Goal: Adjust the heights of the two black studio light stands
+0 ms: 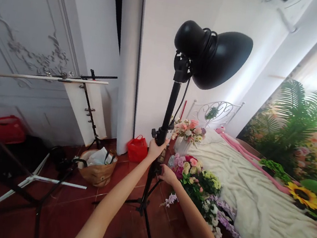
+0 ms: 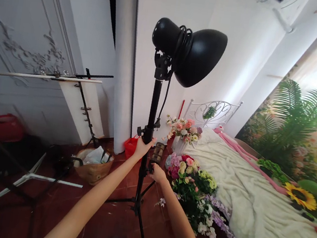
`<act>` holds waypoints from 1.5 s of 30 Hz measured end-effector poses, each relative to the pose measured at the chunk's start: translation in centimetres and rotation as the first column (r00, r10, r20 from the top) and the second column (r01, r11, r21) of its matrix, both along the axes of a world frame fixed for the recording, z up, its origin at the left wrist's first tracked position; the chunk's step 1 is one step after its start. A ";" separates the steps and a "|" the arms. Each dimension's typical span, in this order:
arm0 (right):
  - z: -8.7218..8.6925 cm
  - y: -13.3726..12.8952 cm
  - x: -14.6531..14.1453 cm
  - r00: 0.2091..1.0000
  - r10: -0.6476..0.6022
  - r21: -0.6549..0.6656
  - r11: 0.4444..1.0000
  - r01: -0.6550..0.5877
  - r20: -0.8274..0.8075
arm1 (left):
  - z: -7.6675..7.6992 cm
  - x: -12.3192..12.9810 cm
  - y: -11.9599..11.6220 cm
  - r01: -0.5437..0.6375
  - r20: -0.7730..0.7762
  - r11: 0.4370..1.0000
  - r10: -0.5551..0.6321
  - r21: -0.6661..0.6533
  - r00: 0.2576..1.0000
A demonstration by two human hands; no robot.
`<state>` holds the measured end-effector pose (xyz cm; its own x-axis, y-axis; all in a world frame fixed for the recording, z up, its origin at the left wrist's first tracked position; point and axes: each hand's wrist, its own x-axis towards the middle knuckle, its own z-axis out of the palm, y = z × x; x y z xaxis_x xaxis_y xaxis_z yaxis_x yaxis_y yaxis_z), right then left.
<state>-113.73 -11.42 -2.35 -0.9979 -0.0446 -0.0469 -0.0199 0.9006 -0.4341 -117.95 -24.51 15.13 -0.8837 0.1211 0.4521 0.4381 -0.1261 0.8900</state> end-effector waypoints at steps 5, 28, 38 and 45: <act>2.1 0.2 -2.3 0.997 0.023 0.096 0.995 -0.030 0.075 | 0.7 -1.9 0.0 0.294 0.073 0.956 -0.294 0.005 0.953; 0.4 -2.3 -3.1 0.997 0.034 0.317 0.948 -0.011 -0.066 | 0.2 -4.2 0.1 0.327 0.129 0.945 -0.327 0.023 0.936; -1.0 -3.2 -5.2 0.997 -0.020 0.396 0.918 -0.011 0.073 | 0.5 -4.2 0.1 0.329 0.157 0.943 -0.334 0.055 0.929; -3.4 -4.1 -3.3 0.964 -0.136 0.248 0.949 0.193 -0.230 | 0.1 -4.7 0.4 0.295 0.160 0.955 -0.293 0.014 0.943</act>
